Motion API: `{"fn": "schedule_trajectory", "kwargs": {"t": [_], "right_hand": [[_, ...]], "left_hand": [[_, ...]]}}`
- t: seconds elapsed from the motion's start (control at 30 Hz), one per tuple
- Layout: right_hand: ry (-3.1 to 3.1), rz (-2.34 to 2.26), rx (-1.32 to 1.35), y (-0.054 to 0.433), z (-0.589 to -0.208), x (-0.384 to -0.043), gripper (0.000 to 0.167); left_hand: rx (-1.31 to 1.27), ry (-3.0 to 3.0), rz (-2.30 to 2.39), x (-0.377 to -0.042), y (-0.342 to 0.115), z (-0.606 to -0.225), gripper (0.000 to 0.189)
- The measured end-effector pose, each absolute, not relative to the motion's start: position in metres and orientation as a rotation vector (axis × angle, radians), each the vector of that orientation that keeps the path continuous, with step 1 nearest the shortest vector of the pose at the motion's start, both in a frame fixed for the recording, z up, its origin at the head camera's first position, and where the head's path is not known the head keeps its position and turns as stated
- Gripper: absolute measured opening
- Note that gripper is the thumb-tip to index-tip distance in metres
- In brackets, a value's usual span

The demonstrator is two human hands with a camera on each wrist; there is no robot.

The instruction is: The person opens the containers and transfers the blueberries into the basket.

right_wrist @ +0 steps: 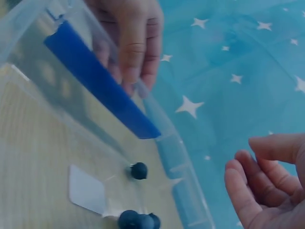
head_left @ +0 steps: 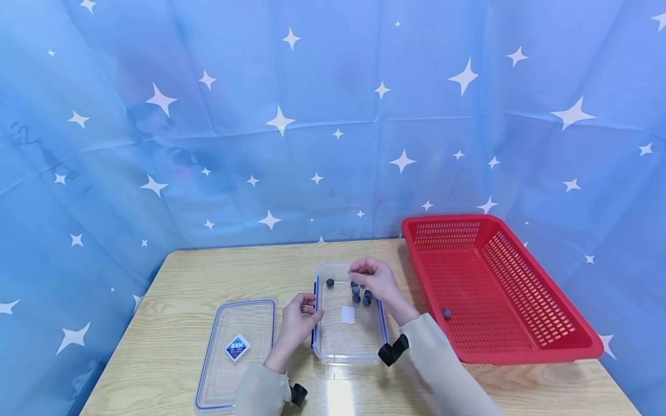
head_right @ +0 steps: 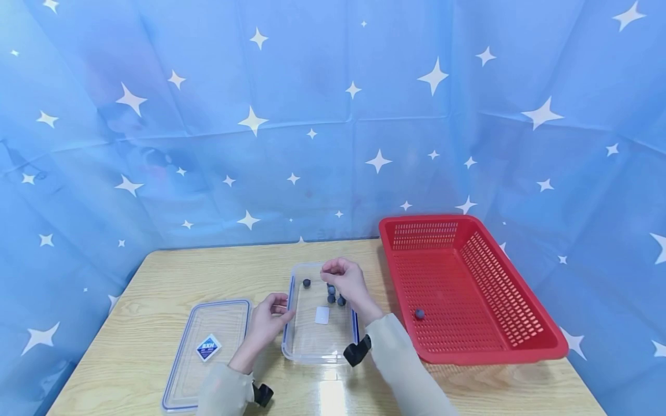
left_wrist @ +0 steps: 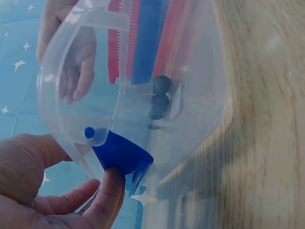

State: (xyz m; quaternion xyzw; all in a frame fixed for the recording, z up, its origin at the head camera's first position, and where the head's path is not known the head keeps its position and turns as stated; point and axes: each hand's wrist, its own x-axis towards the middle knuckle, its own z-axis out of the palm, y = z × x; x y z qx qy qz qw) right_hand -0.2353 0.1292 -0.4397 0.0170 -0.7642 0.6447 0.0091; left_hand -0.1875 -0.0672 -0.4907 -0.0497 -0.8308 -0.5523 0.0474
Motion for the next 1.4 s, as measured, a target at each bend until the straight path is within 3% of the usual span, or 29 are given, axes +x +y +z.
{"fn": "schedule_trajectory", "kwargs": {"t": [0.6,0.7,1.4], "right_hand": [[-2.462,1.971,0.028,0.116,-0.45,-0.223,0.015],[-2.492,1.901,0.027,0.116,-0.467,-0.231,0.014],[-2.708,1.507,0.12,0.105,-0.484,-0.226,0.019]], "left_hand": [[-0.149,-2.519,-1.71,-0.189,-0.068,-0.495,0.032],[-0.149,-2.516,-1.716,-0.188,-0.069,-0.496,0.032],[-0.168,-2.495,-1.738,-0.187,-0.068,-0.494,0.031]]}}
